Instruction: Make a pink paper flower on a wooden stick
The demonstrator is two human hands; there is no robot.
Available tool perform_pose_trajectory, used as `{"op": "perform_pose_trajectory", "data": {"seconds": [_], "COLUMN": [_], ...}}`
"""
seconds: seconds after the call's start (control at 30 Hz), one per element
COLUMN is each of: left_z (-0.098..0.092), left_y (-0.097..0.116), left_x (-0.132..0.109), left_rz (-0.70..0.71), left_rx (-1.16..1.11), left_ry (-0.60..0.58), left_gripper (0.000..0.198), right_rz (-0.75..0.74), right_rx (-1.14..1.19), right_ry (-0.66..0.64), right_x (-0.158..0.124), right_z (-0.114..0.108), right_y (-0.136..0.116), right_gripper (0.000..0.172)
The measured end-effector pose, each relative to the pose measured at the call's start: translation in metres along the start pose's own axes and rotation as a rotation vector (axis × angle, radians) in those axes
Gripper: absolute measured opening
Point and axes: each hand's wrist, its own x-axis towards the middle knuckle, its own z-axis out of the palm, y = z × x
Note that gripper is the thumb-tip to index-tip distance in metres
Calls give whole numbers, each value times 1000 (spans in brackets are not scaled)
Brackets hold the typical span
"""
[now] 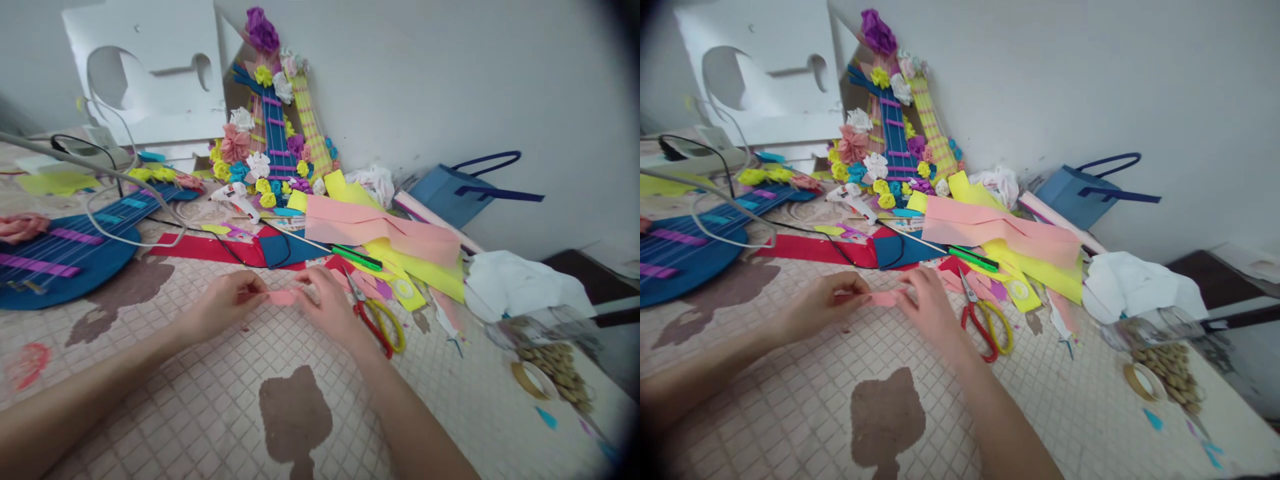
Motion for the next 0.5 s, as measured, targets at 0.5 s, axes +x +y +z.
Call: {"op": "perform_pose_trajectory", "data": {"seconds": [0.5], "left_z": [-4], "left_y": [-5], "left_x": [-2], "left_rz": [-259], "left_rx": [-390], "left_ry": [-101], "left_gripper": [34], "right_rz": [637], "right_rx": [-426], "right_ry": [52], "right_x": [-68], "right_z": [-145], "right_y": [147], "right_gripper": [12]}}
